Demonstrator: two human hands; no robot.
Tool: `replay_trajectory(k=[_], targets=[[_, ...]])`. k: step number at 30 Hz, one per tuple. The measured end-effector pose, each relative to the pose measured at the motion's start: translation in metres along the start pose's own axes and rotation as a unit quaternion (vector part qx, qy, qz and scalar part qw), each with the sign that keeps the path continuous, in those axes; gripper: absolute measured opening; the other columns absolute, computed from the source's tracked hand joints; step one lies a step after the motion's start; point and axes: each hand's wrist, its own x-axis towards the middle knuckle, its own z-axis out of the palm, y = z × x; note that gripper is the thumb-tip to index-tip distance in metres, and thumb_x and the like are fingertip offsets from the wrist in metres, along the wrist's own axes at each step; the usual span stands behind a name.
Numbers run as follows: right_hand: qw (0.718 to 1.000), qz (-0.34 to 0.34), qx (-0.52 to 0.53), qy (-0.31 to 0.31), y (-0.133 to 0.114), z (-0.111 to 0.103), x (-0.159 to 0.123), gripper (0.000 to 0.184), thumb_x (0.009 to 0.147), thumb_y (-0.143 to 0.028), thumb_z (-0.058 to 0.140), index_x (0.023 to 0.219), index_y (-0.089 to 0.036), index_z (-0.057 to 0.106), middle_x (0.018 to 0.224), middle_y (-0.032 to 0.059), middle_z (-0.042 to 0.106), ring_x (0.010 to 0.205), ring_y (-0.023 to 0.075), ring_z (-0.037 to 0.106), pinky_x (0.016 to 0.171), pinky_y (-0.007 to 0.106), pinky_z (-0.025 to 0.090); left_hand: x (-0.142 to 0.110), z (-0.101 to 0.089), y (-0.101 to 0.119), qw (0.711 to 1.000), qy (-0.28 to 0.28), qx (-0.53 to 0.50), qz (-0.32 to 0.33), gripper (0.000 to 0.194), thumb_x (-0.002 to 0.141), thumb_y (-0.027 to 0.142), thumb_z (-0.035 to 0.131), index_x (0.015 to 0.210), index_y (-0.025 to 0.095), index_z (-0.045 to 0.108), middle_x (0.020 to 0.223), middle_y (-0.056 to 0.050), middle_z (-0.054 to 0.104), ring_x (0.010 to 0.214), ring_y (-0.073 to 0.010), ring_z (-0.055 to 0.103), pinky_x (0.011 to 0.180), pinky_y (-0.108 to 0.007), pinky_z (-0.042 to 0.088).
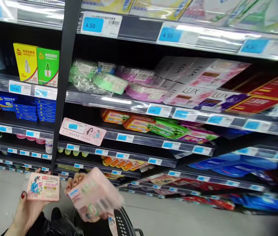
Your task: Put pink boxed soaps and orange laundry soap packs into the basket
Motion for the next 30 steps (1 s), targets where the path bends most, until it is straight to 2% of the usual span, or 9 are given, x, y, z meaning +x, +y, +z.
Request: replay_trajectory(k=[3, 6, 11, 15, 20, 22, 25, 28, 30], targets=[[0.981, 0.021, 0.193, -0.003, -0.012, 0.012, -0.001, 0.078, 0.061, -0.089, 0.044, 0.104, -0.026, 0.061, 0.091, 0.0063, 0.057, 0.077, 0.0202, 0.055, 0.053, 0.029, 0.046, 0.001, -0.002, -0.001, 1.0, 0.006, 0.0, -0.006, 0.083, 0.066, 0.061, 0.066, 0.138, 0.046, 0.027, 0.141, -0.006, 0.044, 0.132, -0.0399, 0.031, 0.1, -0.063, 0.032], [0.909, 0.045, 0.412, -0.039, -0.029, 0.02, 0.004, 0.067, 0.06, -0.074, 0.065, 0.103, -0.022, 0.062, 0.089, 0.0033, 0.055, 0.072, 0.0142, 0.055, 0.047, 0.019, 0.042, 0.001, -0.007, -0.003, 1.0, -0.004, -0.009, -0.011, 0.082, 0.067, 0.061, 0.064, 0.138, 0.044, 0.028, 0.136, -0.01, 0.049, 0.129, -0.0413, 0.036, 0.098, -0.066, 0.032], [0.863, 0.048, 0.491, -0.111, -0.043, 0.018, 0.006, 0.063, 0.073, -0.067, 0.06, 0.104, -0.013, 0.06, 0.077, 0.0011, 0.05, 0.055, 0.0068, 0.049, 0.03, 0.009, 0.033, 0.0, -0.004, -0.002, 0.999, -0.022, -0.006, -0.032, 0.085, 0.065, 0.058, 0.068, 0.138, 0.043, 0.028, 0.139, -0.01, 0.047, 0.128, -0.0416, 0.038, 0.1, -0.066, 0.028], [0.832, -0.007, 0.531, -0.159, -0.02, 0.007, 0.001, 0.049, 0.085, -0.057, 0.048, 0.106, -0.014, 0.056, 0.067, -0.0057, 0.041, 0.033, -0.0016, 0.027, 0.022, 0.003, 0.018, -0.001, 0.0, -0.001, 0.999, -0.03, -0.002, -0.045, 0.087, 0.064, 0.058, 0.069, 0.139, 0.04, 0.029, 0.146, -0.009, 0.038, 0.133, -0.0406, 0.03, 0.102, -0.065, 0.027], [0.876, -0.082, 0.468, -0.083, -0.005, -0.001, 0.0, 0.055, 0.092, -0.06, 0.02, 0.1, -0.021, 0.058, 0.057, -0.0082, 0.035, 0.027, -0.0019, 0.012, 0.024, 0.006, 0.012, -0.002, -0.003, -0.002, 0.997, -0.047, -0.008, -0.054, 0.088, 0.066, 0.054, 0.07, 0.141, 0.035, 0.028, 0.147, -0.012, 0.036, 0.135, -0.0405, 0.027, 0.102, -0.064, 0.029], [0.911, -0.034, 0.408, -0.046, -0.018, -0.001, 0.0, 0.062, 0.084, -0.071, 0.027, 0.101, -0.02, 0.06, 0.063, -0.0026, 0.045, 0.034, 0.0022, 0.029, 0.026, 0.01, 0.018, -0.002, -0.005, -0.002, 0.998, -0.041, -0.003, -0.054, 0.089, 0.065, 0.053, 0.07, 0.141, 0.039, 0.025, 0.148, -0.01, 0.035, 0.133, -0.041, 0.031, 0.102, -0.064, 0.029], [0.964, 0.065, 0.257, 0.028, -0.043, 0.0, 0.001, 0.067, 0.076, -0.073, 0.04, 0.109, -0.018, 0.058, 0.087, 0.0088, 0.058, 0.063, 0.0144, 0.056, 0.04, 0.02, 0.039, -0.003, -0.005, -0.002, 0.998, -0.035, 0.019, -0.047, 0.092, 0.066, 0.048, 0.071, 0.142, 0.04, 0.02, 0.149, -0.01, 0.034, 0.131, -0.0416, 0.033, 0.102, -0.064, 0.03], [0.984, 0.112, 0.112, 0.085, -0.052, 0.002, 0.003, 0.063, 0.081, -0.066, 0.038, 0.118, -0.017, 0.053, 0.099, 0.0131, 0.061, 0.077, 0.0228, 0.061, 0.052, 0.028, 0.045, -0.003, -0.005, -0.003, 0.997, -0.036, 0.03, -0.055, 0.09, 0.068, 0.037, 0.07, 0.143, 0.036, 0.02, 0.149, -0.012, 0.033, 0.132, -0.042, 0.032, 0.102, -0.063, 0.03], [0.99, 0.083, 0.002, 0.116, -0.05, 0.003, 0.005, 0.061, 0.08, -0.062, 0.043, 0.122, -0.017, 0.05, 0.106, 0.0134, 0.06, 0.087, 0.0259, 0.06, 0.061, 0.033, 0.048, -0.002, -0.007, -0.005, 0.997, -0.048, 0.015, -0.059, 0.085, 0.071, 0.031, 0.066, 0.143, 0.035, 0.021, 0.148, -0.012, 0.035, 0.131, -0.041, 0.034, 0.102, -0.063, 0.031]])
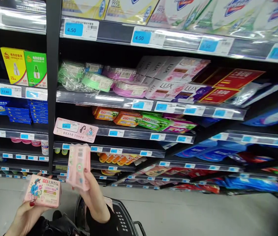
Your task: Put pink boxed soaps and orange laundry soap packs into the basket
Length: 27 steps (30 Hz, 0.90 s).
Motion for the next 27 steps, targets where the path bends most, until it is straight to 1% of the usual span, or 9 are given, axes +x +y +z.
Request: replay_trajectory(k=[2, 4, 7, 9, 12, 16, 20, 24, 27], targets=[[0.982, -0.087, -0.156, 0.058, 0.002, 0.003, 0.001, 0.06, 0.075, -0.051, 0.057, 0.124, -0.019, 0.048, 0.115, 0.0118, 0.057, 0.101, 0.0276, 0.055, 0.079, 0.038, 0.047, 0.001, -0.004, -0.003, 0.999, -0.025, -0.023, 0.005, 0.078, 0.074, 0.027, 0.061, 0.142, 0.036, 0.024, 0.145, -0.012, 0.04, 0.129, -0.0393, 0.038, 0.101, -0.063, 0.032], [0.918, -0.165, -0.338, 0.123, 0.0, 0.007, 0.0, 0.063, 0.069, -0.039, 0.066, 0.126, -0.02, 0.048, 0.117, 0.0105, 0.054, 0.108, 0.029, 0.05, 0.09, 0.042, 0.042, 0.002, -0.01, -0.005, 0.998, -0.047, -0.042, 0.01, 0.073, 0.076, 0.027, 0.059, 0.141, 0.036, 0.027, 0.141, -0.012, 0.046, 0.125, -0.0377, 0.044, 0.1, -0.062, 0.034], [0.801, -0.237, -0.52, 0.181, -0.008, 0.015, -0.006, 0.063, 0.068, -0.033, 0.068, 0.127, -0.02, 0.049, 0.109, 0.0106, 0.055, 0.1, 0.0302, 0.049, 0.087, 0.046, 0.041, 0.002, -0.018, -0.008, 0.999, -0.036, -0.039, 0.008, 0.069, 0.075, 0.024, 0.059, 0.139, 0.033, 0.035, 0.128, -0.012, 0.059, 0.12, -0.0365, 0.05, 0.1, -0.061, 0.035], [0.769, -0.263, -0.559, 0.163, -0.012, 0.02, -0.01, 0.063, 0.07, -0.034, 0.068, 0.128, -0.021, 0.049, 0.107, 0.0106, 0.056, 0.096, 0.0299, 0.048, 0.084, 0.047, 0.041, 0.001, -0.021, -0.009, 1.0, 0.001, -0.007, 0.002, 0.068, 0.072, 0.019, 0.062, 0.136, 0.03, 0.041, 0.118, -0.01, 0.066, 0.117, -0.0357, 0.053, 0.101, -0.06, 0.036], [0.794, -0.249, -0.549, 0.079, -0.013, 0.028, -0.014, 0.068, 0.064, -0.033, 0.074, 0.127, -0.021, 0.05, 0.11, 0.0088, 0.055, 0.1, 0.0289, 0.046, 0.09, 0.045, 0.04, 0.001, -0.019, -0.01, 0.998, 0.042, 0.047, 0.001, 0.063, 0.065, 0.011, 0.068, 0.123, 0.032, 0.057, 0.111, -0.005, 0.07, 0.11, -0.0315, 0.059, 0.105, -0.055, 0.034], [0.836, -0.176, -0.518, -0.043, -0.007, 0.038, -0.015, 0.071, 0.056, -0.029, 0.078, 0.122, -0.021, 0.054, 0.108, 0.0061, 0.056, 0.102, 0.0269, 0.046, 0.095, 0.042, 0.038, 0.002, -0.009, -0.01, 0.992, 0.03, 0.12, -0.004, 0.057, 0.057, 0.013, 0.079, 0.109, 0.033, 0.067, 0.113, -0.002, 0.069, 0.119, -0.0305, 0.053, 0.112, -0.048, 0.027], [0.835, -0.132, -0.528, -0.075, 0.0, 0.045, -0.014, 0.07, 0.057, -0.028, 0.076, 0.122, -0.02, 0.055, 0.109, 0.0072, 0.056, 0.103, 0.0291, 0.044, 0.097, 0.046, 0.035, 0.002, -0.004, -0.015, 0.989, 0.056, 0.136, 0.012, 0.076, 0.049, 0.009, 0.082, 0.116, 0.037, 0.062, 0.121, 0.001, 0.065, 0.124, -0.0329, 0.047, 0.113, -0.047, 0.026], [0.824, -0.11, -0.546, -0.105, 0.005, 0.046, -0.012, 0.073, 0.059, -0.036, 0.076, 0.126, -0.024, 0.053, 0.114, 0.0084, 0.054, 0.107, 0.0325, 0.042, 0.103, 0.053, 0.026, 0.0, -0.012, -0.018, 0.99, 0.051, 0.131, 0.014, 0.082, 0.047, 0.009, 0.082, 0.123, 0.03, 0.058, 0.128, -0.005, 0.059, 0.128, -0.0375, 0.041, 0.111, -0.051, 0.029], [0.804, -0.088, -0.562, -0.172, 0.007, 0.042, -0.011, 0.084, 0.058, -0.043, 0.077, 0.134, -0.023, 0.047, 0.12, 0.0115, 0.052, 0.109, 0.0357, 0.041, 0.102, 0.058, 0.024, -0.001, -0.011, -0.015, 0.99, 0.031, 0.14, 0.011, 0.074, 0.061, 0.02, 0.078, 0.129, 0.029, 0.05, 0.138, -0.008, 0.05, 0.129, -0.0345, 0.04, 0.108, -0.055, 0.03]])
